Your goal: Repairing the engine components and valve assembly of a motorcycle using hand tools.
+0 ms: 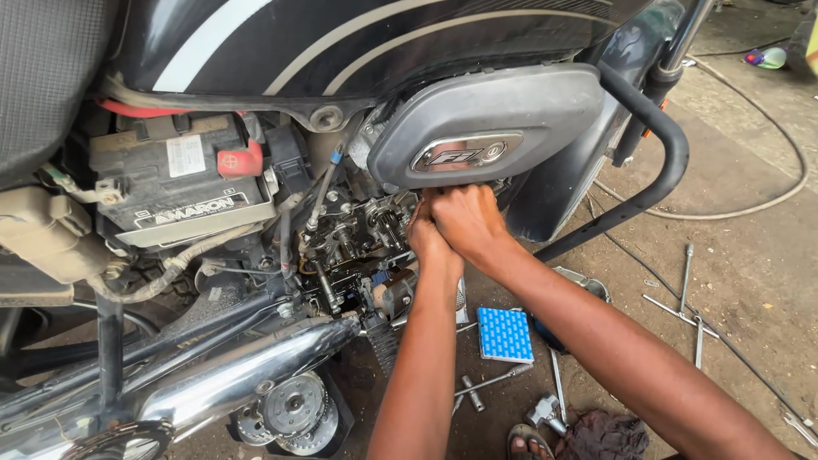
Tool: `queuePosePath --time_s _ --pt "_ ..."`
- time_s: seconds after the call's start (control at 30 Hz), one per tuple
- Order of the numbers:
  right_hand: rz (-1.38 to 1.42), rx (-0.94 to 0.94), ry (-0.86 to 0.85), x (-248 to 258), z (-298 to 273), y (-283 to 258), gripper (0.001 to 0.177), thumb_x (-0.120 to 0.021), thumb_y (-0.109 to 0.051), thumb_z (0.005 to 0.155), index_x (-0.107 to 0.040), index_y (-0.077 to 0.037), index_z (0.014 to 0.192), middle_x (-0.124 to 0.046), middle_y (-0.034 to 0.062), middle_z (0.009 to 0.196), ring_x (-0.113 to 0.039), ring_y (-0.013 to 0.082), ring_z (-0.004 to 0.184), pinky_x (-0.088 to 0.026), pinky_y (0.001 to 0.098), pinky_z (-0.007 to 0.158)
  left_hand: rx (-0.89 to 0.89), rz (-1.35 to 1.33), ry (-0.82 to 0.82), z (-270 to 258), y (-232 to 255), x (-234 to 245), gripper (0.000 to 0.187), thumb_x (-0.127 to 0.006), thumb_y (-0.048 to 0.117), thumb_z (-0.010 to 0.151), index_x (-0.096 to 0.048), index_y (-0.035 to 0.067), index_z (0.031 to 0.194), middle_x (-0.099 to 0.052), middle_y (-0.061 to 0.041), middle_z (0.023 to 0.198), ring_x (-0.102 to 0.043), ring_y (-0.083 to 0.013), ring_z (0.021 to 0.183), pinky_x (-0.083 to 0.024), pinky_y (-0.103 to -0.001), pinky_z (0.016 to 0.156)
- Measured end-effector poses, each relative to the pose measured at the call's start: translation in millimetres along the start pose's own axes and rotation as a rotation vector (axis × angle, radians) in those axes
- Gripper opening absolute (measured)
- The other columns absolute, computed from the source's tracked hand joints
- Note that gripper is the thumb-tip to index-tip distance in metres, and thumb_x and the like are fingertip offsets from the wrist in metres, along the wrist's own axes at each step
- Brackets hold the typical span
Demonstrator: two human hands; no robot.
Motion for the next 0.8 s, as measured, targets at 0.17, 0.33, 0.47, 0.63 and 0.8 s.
queuePosePath --time_s 0.17,0.33,0.47,0.63,0.8 --pt "-0.097 0.077 -0.059 -4 9 -12 0.017 -0.067 -0.016 0.081 -0.074 -0.004 0.092 -0.074 0.0165 0.083 -0.074 0.0295 0.068 -0.058 0.0459 0.056 0.075 -0.066 0.017 15 -6 8 0.031 -0.055 0.024 0.104 -0.066 0.000 0.120 -0.070 -0.013 0.113 -0.069 -0.0261 0.100 -0.056 -0.039 0.088" --pt "-0.088 0.197 -0.026 -17 -2 -39 0.023 -0.068 -0.014 0.077 -0.073 -0.001 0.096 -0.073 0.0174 0.090 -0.074 0.0309 0.073 -0.059 0.0428 0.058 0.155 -0.116 -0.119 0 -2 22 0.037 -0.042 0.024 0.101 -0.064 0.011 0.128 -0.069 -0.009 0.121 -0.067 -0.0260 0.108 -0.056 -0.041 0.094" --pt "-0.289 0.199 0.249 4 3 -53 0.041 -0.067 -0.029 0.063 -0.075 -0.005 0.095 -0.078 0.0246 0.094 -0.074 0.0265 0.057 -0.058 0.0408 0.047 0.153 0.114 0.050 15 10 44 0.041 -0.038 0.031 0.105 -0.061 0.014 0.135 -0.069 -0.002 0.130 -0.066 -0.0221 0.116 -0.052 -0.040 0.102" --pt "-0.004 0.055 -0.123 -8 0 -3 0.012 -0.066 -0.017 0.083 -0.074 -0.012 0.092 -0.075 0.0148 0.085 -0.074 0.0321 0.072 -0.057 0.0464 0.058 0.029 0.069 -0.091 18 -14 13 0.038 -0.047 0.021 0.106 -0.063 0.001 0.134 -0.066 -0.013 0.131 -0.064 -0.0256 0.115 -0.052 -0.040 0.101" --pt "0.054 0.014 0.066 36 -7 0 0.014 -0.065 -0.016 0.085 -0.072 -0.009 0.096 -0.073 0.0170 0.082 -0.073 0.0355 0.068 -0.056 0.0485 0.056 -0.009 0.154 0.032 -11 -4 0 0.035 -0.054 0.017 0.103 -0.065 -0.002 0.130 -0.068 -0.013 0.131 -0.065 -0.0231 0.114 -0.052 -0.037 0.100"
Point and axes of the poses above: each hand's wrist, its own z-axis towards the middle knuckle, its own x-axis out of the back of the hand, y = z × x, the point moved 9 cm from there along z, towards the middle knuckle
